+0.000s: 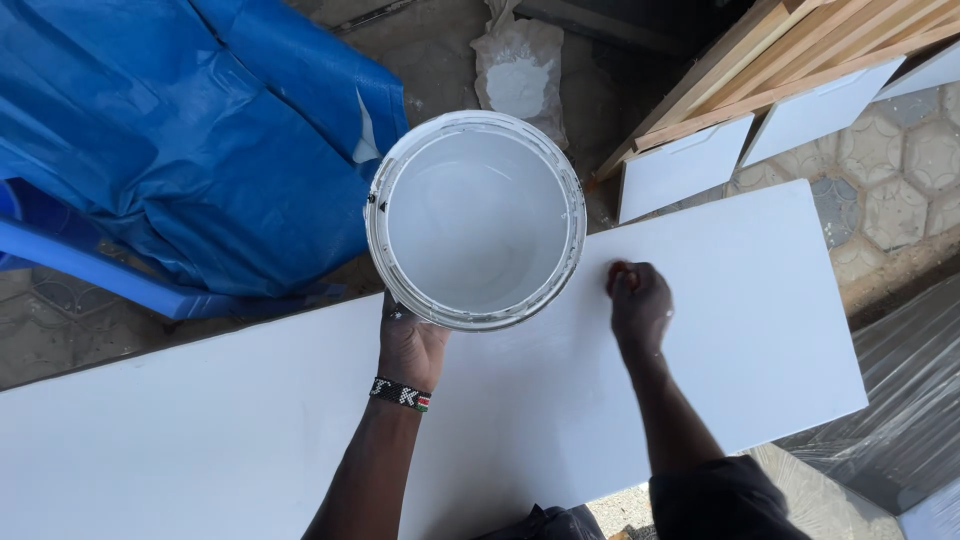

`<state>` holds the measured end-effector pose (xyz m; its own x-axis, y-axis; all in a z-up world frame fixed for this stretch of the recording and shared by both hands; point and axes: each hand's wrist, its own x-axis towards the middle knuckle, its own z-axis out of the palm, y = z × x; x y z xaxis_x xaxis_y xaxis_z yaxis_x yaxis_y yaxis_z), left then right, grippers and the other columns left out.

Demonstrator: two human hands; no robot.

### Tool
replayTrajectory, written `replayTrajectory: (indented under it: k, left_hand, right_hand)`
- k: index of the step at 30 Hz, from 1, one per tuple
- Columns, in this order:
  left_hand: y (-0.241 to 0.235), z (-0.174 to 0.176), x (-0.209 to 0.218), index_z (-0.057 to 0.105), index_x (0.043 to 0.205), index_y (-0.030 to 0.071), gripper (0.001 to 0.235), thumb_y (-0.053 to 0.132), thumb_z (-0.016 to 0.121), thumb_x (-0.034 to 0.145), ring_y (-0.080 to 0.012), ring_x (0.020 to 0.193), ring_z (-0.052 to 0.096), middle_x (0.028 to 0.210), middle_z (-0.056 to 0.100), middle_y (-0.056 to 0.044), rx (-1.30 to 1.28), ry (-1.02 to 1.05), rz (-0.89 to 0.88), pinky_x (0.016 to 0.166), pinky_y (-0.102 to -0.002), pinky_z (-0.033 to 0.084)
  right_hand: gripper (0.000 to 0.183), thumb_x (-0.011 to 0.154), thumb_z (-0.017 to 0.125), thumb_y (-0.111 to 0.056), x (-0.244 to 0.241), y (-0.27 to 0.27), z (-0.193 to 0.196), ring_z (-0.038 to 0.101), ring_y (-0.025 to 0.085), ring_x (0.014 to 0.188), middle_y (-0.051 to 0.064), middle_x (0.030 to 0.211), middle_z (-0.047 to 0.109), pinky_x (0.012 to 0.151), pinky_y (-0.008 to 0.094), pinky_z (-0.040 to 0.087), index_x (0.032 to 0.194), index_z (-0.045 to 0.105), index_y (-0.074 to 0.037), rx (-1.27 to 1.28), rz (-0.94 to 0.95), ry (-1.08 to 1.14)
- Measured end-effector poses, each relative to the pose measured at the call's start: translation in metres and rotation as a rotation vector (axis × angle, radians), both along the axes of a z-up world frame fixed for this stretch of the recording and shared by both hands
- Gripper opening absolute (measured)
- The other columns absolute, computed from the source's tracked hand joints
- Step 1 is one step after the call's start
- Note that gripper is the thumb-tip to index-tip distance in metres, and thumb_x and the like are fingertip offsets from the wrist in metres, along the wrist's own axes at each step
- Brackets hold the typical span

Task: The person holds a paint bucket in their left hand and uses a sponge in their right hand to apply white paint onto a long, flat wooden board. They repeatedly dip the sponge into the bucket and spread the paint along the surface of the board in a continuous motion.

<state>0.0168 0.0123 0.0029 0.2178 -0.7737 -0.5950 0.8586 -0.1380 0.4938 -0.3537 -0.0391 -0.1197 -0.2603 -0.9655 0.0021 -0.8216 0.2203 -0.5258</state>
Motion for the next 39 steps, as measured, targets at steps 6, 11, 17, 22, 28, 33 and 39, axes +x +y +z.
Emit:
replayTrajectory:
  k: [6,11,17,22,28,33,39]
  left_hand:
    - [-0.005,0.012,0.0,0.06,0.172,0.039,0.085,0.009,0.083,0.096,-0.0457,0.165,0.059,0.176,0.065,-0.001,0.015,0.023,-0.003,0.136,-0.081,0.044]
    - [-0.005,0.013,0.004,0.063,0.171,0.038,0.085,0.013,0.088,0.094,-0.0489,0.164,0.059,0.172,0.068,-0.005,0.002,-0.016,-0.009,0.133,-0.084,0.046]
    - [-0.002,-0.017,0.012,0.065,0.168,0.036,0.079,0.01,0.087,0.097,-0.0483,0.163,0.06,0.171,0.069,-0.005,-0.038,0.003,0.023,0.135,-0.082,0.045]
    - [0.006,0.028,0.018,0.065,0.166,0.036,0.08,0.012,0.086,0.093,-0.0464,0.156,0.066,0.165,0.07,-0.005,-0.042,-0.067,-0.01,0.127,-0.082,0.055]
    - [0.03,0.002,0.019,0.064,0.165,0.036,0.08,0.011,0.084,0.091,-0.0452,0.148,0.069,0.161,0.07,-0.006,-0.036,-0.132,-0.045,0.119,-0.081,0.06]
    - [0.049,0.004,0.007,0.054,0.17,0.031,0.094,0.008,0.077,0.081,-0.0373,0.14,0.068,0.154,0.058,-0.002,-0.058,-0.139,-0.103,0.114,-0.078,0.064]
    - [0.077,-0.009,-0.013,0.045,0.172,0.026,0.103,0.004,0.075,0.077,-0.0362,0.142,0.065,0.157,0.051,-0.005,-0.101,-0.139,-0.151,0.113,-0.076,0.065]
  right_hand:
    - [0.018,0.091,0.091,-0.032,0.228,0.076,-0.014,0.081,0.042,0.08,0.009,0.077,0.077,0.072,0.06,0.067,0.084,0.08,-0.02,-0.051,0.519,0.135]
    - [0.009,0.096,0.08,-0.02,0.009,-0.024,0.002,0.079,0.045,0.108,0.014,0.098,0.08,0.096,0.06,0.066,0.104,0.082,-0.015,0.198,0.174,0.185]
    - [0.012,0.102,0.077,-0.023,0.089,-0.005,0.022,0.083,0.046,0.108,0.016,0.096,0.085,0.095,0.064,0.062,0.108,0.08,-0.013,0.248,0.016,-0.152]
    - [0.033,0.104,0.07,-0.037,0.206,0.042,0.166,0.079,0.055,0.118,0.021,0.108,0.088,0.1,0.073,0.056,0.106,0.081,-0.006,0.566,0.329,-0.443]
    - [0.033,0.109,0.075,-0.041,0.1,0.038,0.227,0.084,0.049,0.118,0.019,0.109,0.092,0.104,0.061,0.061,0.124,0.091,-0.015,0.55,0.148,-0.281]
    - [0.028,0.115,0.076,-0.032,0.084,0.04,0.368,0.082,0.046,0.11,0.021,0.105,0.087,0.099,0.06,0.06,0.133,0.091,-0.017,0.287,0.102,-0.166]
    - [0.043,0.106,0.079,-0.024,0.182,0.056,0.473,0.079,0.061,0.127,0.035,0.124,0.087,0.11,0.072,0.06,0.143,0.085,-0.004,0.47,0.425,-0.076]
